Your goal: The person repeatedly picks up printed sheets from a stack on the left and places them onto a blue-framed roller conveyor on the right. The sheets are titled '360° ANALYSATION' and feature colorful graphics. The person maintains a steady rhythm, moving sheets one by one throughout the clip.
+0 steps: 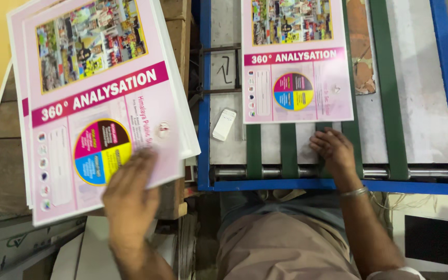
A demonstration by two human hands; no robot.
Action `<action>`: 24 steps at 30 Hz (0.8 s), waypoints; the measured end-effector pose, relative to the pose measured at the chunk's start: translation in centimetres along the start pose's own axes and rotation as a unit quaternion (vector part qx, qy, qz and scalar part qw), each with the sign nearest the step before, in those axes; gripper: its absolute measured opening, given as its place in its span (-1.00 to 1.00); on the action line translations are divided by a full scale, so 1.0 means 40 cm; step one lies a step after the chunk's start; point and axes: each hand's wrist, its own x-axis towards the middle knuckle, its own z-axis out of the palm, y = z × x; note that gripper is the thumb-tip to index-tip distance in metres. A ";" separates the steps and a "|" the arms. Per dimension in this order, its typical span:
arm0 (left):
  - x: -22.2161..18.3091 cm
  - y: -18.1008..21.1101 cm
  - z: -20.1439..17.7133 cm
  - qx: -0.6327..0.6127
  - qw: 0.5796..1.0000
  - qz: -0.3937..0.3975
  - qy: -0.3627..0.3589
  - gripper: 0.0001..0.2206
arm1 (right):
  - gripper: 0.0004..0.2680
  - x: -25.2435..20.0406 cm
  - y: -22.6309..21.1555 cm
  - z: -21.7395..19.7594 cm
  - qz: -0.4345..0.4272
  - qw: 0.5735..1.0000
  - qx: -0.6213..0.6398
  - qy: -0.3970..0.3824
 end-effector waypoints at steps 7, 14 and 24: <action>0.031 0.126 0.062 -0.009 0.999 0.013 0.040 -0.54 | -0.62 -0.242 -0.053 0.260 0.017 0.941 0.006 -0.338; 0.051 0.291 0.111 -0.034 0.991 0.096 -0.081 -0.35 | -0.59 -0.334 -0.059 0.446 0.032 0.974 0.094 -0.203; 0.130 0.021 0.043 0.024 0.998 0.044 -0.040 -0.44 | -0.59 -0.073 -0.149 0.117 -0.194 0.979 0.057 0.022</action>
